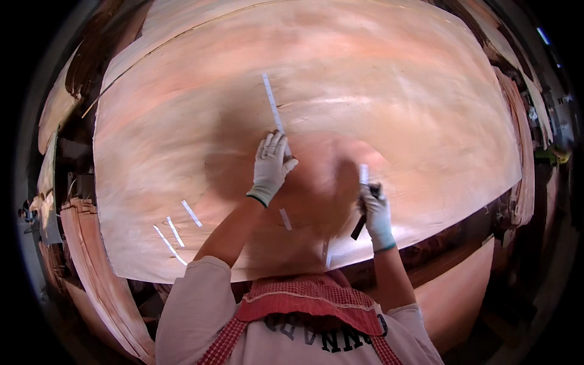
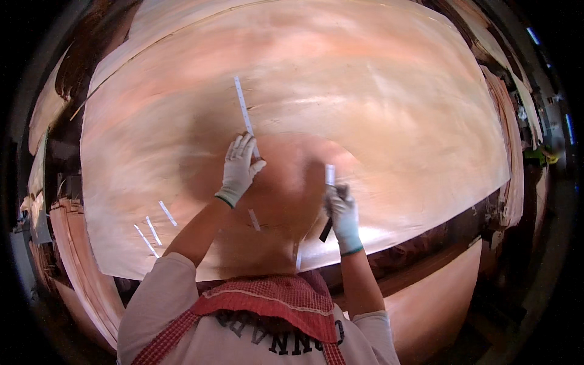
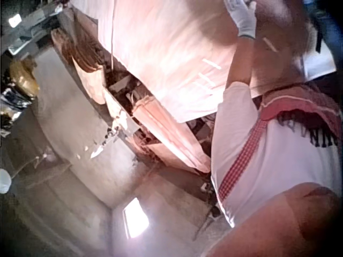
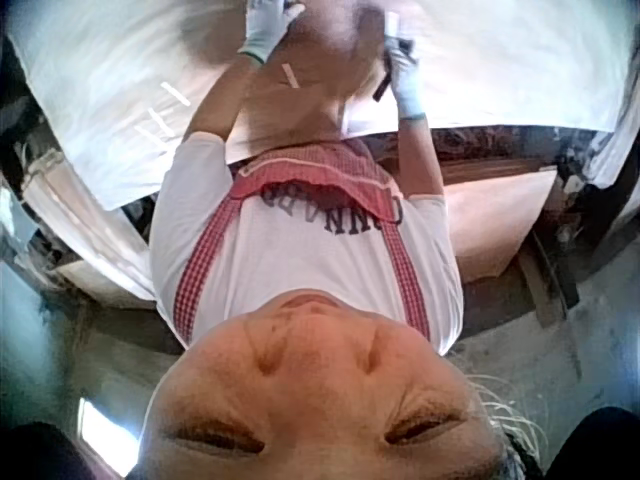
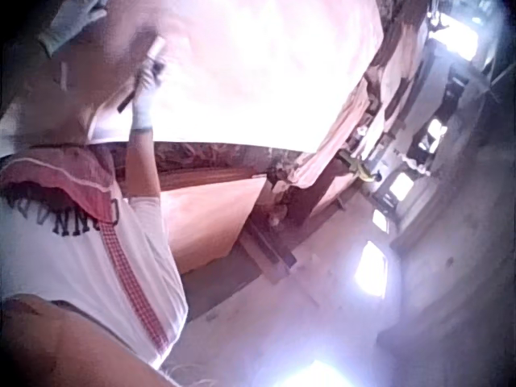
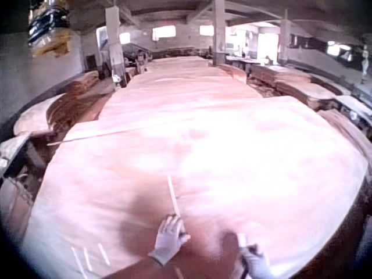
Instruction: The person uses a knife to cut away damaged sections from wood veneer sheets and then applies tape and small veneer patches to repair the surfaces.
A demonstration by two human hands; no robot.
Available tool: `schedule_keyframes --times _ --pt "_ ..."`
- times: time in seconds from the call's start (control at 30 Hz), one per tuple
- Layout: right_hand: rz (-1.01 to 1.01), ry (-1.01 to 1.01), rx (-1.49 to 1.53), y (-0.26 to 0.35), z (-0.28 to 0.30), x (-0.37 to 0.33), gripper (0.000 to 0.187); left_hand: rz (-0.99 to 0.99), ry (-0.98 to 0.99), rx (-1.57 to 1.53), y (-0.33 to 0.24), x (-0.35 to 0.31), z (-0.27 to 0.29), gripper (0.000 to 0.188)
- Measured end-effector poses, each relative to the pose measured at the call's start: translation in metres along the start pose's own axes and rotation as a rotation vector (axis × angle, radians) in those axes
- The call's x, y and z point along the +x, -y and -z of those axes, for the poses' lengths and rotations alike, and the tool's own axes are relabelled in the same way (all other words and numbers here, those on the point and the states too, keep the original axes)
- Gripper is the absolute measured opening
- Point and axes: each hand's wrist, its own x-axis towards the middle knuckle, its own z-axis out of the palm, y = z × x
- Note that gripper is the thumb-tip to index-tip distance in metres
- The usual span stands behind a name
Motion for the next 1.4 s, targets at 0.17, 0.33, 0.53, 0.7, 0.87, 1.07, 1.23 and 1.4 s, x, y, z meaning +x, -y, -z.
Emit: schedule_keyframes --times 0.17,0.33,0.53,0.7,0.87,1.07,1.23,1.4 --pt "-0.173 -0.738 0.462 -0.066 0.098 -0.057 0.012 0.066 -0.077 -0.067 0.016 0.041 0.008 0.039" --pt "-0.198 -0.881 0.478 -0.103 0.136 -0.112 0.01 0.144 -0.28 0.022 0.031 0.116 -0.004 0.022" --pt "-0.226 -1.225 0.375 -0.14 0.2 -0.168 0.011 0.332 -0.431 -0.137 0.097 0.138 -0.03 0.016" --pt "-0.026 -1.266 -0.044 -0.07 0.204 -0.17 0.019 0.19 -0.422 -0.042 0.046 0.124 -0.016 0.014" --pt "0.044 -0.507 -0.584 -0.021 0.177 -0.101 0.017 -0.254 -0.037 -0.31 -0.097 0.071 -0.031 0.016" --pt "-0.042 -0.121 -0.226 0.055 0.08 0.016 0.017 -0.362 0.099 -0.193 -0.15 0.043 -0.066 0.031" --pt "-0.156 -0.172 -0.193 0.024 0.079 0.093 0.026 -0.55 0.056 -0.135 -0.174 0.071 -0.08 0.045" --pt "0.024 -0.328 -0.899 -0.012 0.089 0.097 0.035 -0.641 0.194 0.167 -0.183 0.066 -0.096 0.054"
